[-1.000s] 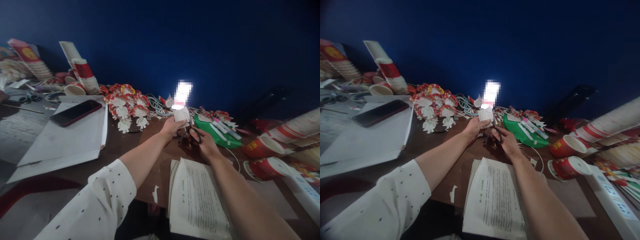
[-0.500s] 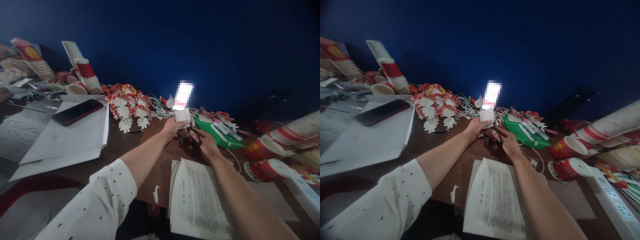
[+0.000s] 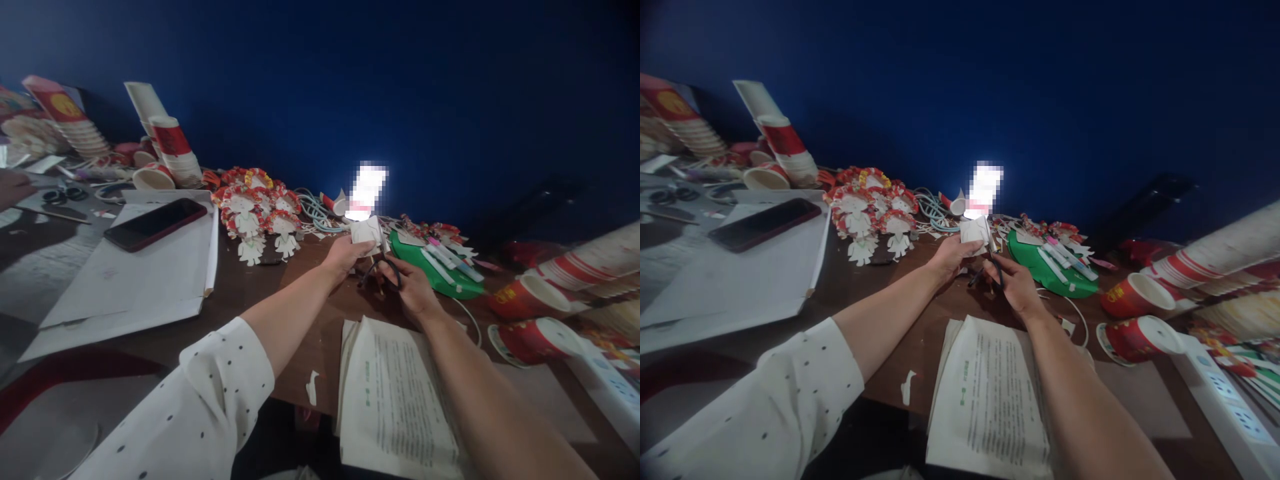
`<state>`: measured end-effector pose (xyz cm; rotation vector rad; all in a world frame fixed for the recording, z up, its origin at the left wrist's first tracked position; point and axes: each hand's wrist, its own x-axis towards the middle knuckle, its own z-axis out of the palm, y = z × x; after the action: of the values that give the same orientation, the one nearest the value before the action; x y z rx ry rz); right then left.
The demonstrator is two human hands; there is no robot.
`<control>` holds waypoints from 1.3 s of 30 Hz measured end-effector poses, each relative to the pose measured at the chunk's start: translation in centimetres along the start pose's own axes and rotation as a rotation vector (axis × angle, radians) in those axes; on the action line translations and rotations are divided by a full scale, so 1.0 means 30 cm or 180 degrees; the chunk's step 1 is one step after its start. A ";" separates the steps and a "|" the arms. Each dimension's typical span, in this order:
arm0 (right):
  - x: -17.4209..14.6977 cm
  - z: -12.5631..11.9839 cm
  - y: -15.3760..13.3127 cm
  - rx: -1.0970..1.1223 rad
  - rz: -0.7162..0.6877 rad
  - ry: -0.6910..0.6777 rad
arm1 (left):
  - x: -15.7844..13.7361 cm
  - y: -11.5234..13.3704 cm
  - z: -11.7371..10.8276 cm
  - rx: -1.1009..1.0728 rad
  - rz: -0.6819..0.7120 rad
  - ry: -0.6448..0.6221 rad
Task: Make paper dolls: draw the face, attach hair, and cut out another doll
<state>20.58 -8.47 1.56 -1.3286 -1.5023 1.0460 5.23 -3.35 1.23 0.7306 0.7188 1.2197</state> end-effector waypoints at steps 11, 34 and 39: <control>-0.001 0.006 -0.003 -0.0093 -0.0099 0.0011 | 0.015 -0.011 -0.005 0.0060 0.0027 0.0030; -0.018 0.030 -0.030 -0.0040 0.0036 0.0157 | 0.011 -0.006 -0.005 0.0049 0.0020 0.0098; -0.023 0.037 -0.037 -0.0017 0.0048 0.0207 | 0.007 -0.003 -0.002 0.0073 -0.0013 0.0136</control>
<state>19.26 -9.30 2.26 -1.3669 -1.4499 0.9998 5.26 -3.16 1.08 0.7235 0.7701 1.2283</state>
